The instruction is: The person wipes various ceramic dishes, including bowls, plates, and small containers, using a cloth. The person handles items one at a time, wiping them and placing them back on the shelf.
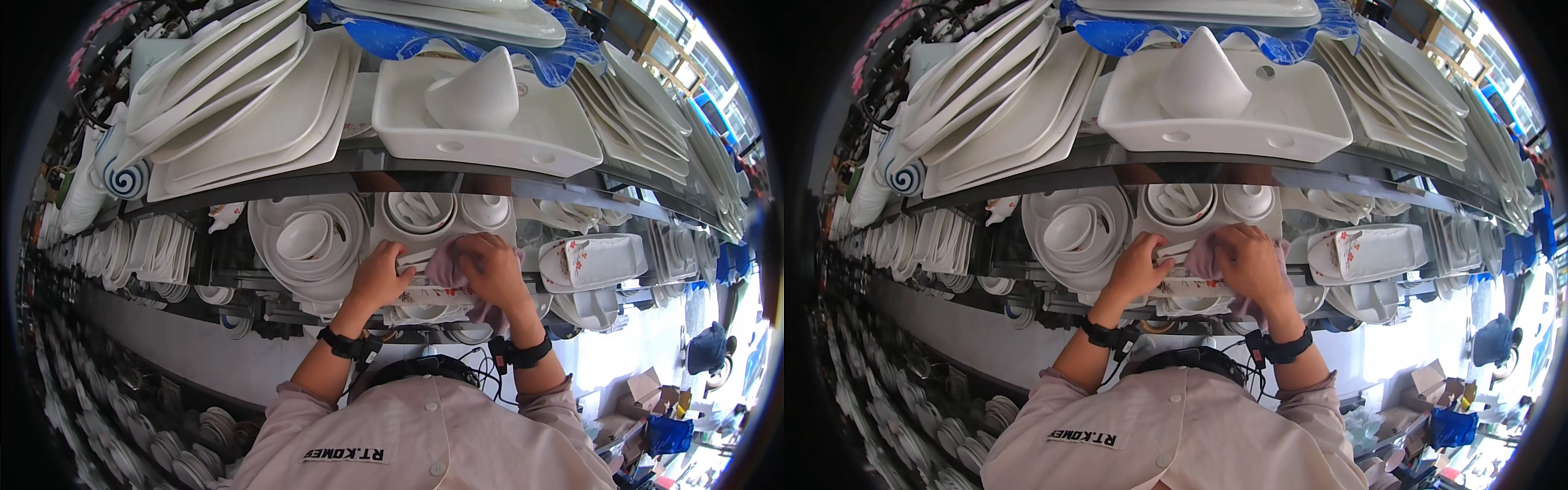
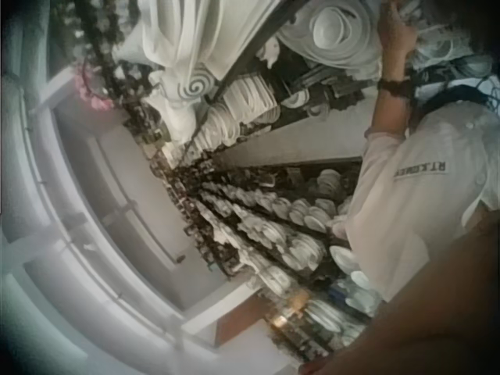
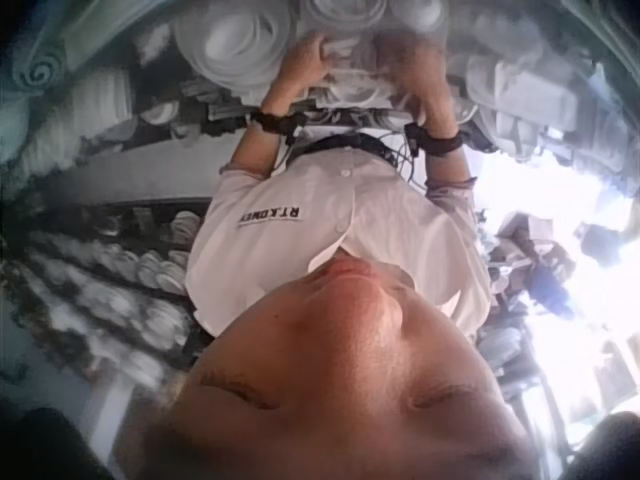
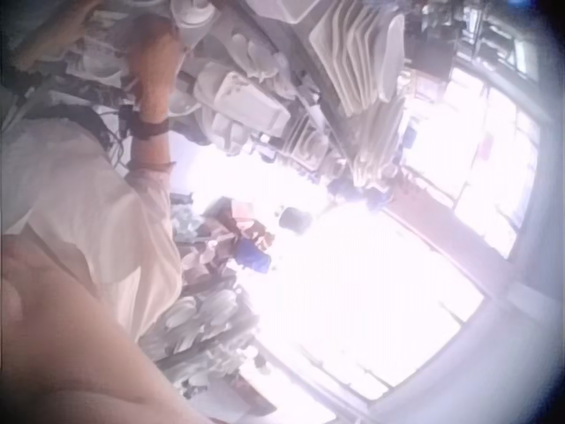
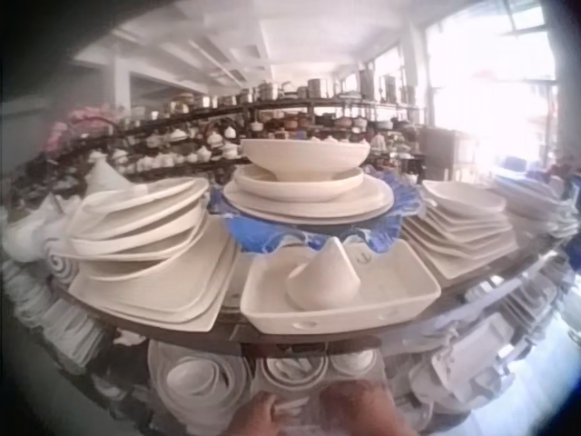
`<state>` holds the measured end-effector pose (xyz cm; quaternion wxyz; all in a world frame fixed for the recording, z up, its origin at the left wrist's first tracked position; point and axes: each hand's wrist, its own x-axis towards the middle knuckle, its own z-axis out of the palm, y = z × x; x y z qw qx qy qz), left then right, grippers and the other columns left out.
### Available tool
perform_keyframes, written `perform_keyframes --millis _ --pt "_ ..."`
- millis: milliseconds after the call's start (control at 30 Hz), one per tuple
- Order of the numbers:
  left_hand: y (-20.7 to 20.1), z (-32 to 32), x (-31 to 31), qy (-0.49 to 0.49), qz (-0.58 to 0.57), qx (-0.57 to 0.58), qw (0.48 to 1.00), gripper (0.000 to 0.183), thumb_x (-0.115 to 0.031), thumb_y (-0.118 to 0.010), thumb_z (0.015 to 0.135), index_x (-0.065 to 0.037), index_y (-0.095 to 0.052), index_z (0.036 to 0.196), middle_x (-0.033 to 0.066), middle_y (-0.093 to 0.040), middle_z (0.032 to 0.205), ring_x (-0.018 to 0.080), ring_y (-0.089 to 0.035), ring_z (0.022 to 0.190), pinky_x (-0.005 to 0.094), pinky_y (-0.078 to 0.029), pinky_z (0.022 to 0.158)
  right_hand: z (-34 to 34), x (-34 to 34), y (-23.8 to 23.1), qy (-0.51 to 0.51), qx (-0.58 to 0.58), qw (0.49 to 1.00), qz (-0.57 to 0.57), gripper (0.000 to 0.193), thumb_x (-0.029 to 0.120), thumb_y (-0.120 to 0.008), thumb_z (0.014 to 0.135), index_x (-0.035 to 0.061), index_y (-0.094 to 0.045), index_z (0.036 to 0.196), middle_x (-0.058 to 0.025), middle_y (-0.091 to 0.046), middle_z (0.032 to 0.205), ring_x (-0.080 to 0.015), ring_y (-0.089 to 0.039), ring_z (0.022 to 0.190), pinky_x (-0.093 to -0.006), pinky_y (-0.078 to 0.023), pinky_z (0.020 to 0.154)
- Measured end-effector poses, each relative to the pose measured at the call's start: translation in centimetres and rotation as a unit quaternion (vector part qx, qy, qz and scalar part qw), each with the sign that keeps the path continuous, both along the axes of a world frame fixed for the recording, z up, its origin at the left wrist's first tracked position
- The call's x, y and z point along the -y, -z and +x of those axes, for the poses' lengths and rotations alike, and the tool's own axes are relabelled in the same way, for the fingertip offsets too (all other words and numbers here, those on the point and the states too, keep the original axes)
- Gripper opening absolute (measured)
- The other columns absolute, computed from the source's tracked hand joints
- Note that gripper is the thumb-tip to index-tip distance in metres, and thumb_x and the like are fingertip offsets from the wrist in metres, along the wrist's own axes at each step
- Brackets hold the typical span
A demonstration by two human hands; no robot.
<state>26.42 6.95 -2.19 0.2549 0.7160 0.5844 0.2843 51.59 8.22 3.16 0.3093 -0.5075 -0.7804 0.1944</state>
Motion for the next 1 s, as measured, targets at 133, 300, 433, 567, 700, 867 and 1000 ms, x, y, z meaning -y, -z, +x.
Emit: perform_keyframes --millis 133,300,433,567,700,867,1000 --pt "-0.5 -0.3 -0.2 -0.011 0.042 0.043 0.998 0.03 -0.019 -0.076 0.085 -0.004 -0.061 0.107 0.0108 -0.065 0.106 0.0351 -0.067 0.088 0.0429 -0.053 0.077 -1.7 -0.6 -0.2 -0.013 -0.063 0.998 -0.007 0.024 0.009 -0.066 0.08 0.0035 -0.073 0.103 -0.0155 -0.071 0.098 -0.0377 -0.067 0.092 -0.044 -0.054 0.081" --pt "-3.2 -1.0 -0.3 -0.039 0.042 0.129 0.99 0.021 -0.012 -0.076 0.084 -0.005 -0.061 0.097 0.0061 -0.064 0.095 0.0197 -0.057 0.065 0.0332 -0.047 0.061 -4.6 -1.9 -0.9 -0.017 -0.083 0.996 -0.001 0.024 0.007 -0.066 0.081 0.0017 -0.071 0.103 -0.0172 -0.07 0.094 -0.0398 -0.067 0.091 -0.0467 -0.054 0.082" --pt "-3.6 -1.8 -0.4 -0.037 0.048 0.197 0.979 0.016 -0.011 -0.074 0.085 -0.004 -0.061 0.091 0.0031 -0.062 0.085 0.0115 -0.046 0.056 0.028 -0.038 0.052 -6.5 -5.0 0.5 0.005 -0.044 0.996 0.084 0.028 0.01 -0.069 0.08 0.0017 -0.07 0.106 -0.0196 -0.069 0.097 -0.0417 -0.066 0.093 -0.0475 -0.054 0.082" --pt "-3.3 -3.2 -0.6 -0.033 0.059 0.211 0.975 0.015 -0.01 -0.075 0.085 -0.004 -0.061 0.088 0.003 -0.062 0.08 0.0108 -0.045 0.055 0.0279 -0.037 0.051 -8.1 -8.1 2.0 0.065 0.109 0.992 -0.008 0.04 0.02 -0.075 0.075 0.0032 -0.07 0.111 -0.0208 -0.069 0.105 -0.0423 -0.066 0.097 -0.0471 -0.054 0.085" --pt "-2.6 -4.5 -0.8 -0.04 0.079 0.211 0.973 0.015 -0.009 -0.075 0.084 -0.004 -0.061 0.086 0.0029 -0.062 0.079 0.011 -0.045 0.055 0.0279 -0.037 0.051 -9.1 -10.4 4.3 0.022 0.138 0.968 0.208 0.052 0.031 -0.076 0.073 0.0079 -0.069 0.119 -0.019 -0.068 0.114 -0.0393 -0.065 0.105 -0.0477 -0.053 0.091" --pt "-2.8 -5.6 -0.8 -0.04 0.075 0.218 0.972 0.015 -0.008 -0.075 0.084 -0.004 -0.061 0.086 0.0028 -0.061 0.079 0.0119 -0.045 0.055 0.0279 -0.037 0.051 -10.0 -11.7 6.0 0.031 0.252 0.917 0.309 0.066 0.039 -0.076 0.072 0.0086 -0.065 0.129 -0.0139 -0.062 0.132 -0.0345 -0.057 0.127 -0.0527 -0.045 0.105" --pt "-2.5 -6.2 -0.9 -0.039 0.077 0.218 0.972 0.014 -0.009 -0.075 0.084 -0.004 -0.061 0.086 0.0029 -0.061 0.079 0.0129 -0.045 0.056 0.0288 -0.038 0.052 -10.4 -13.2 7.5 0.039 0.239 0.901 0.359 0.056 0.037 -0.071 0.077 0.0101 -0.067 0.126 -0.0128 -0.062 0.131 -0.0338 -0.059 0.123 -0.0516 -0.046 0.102"
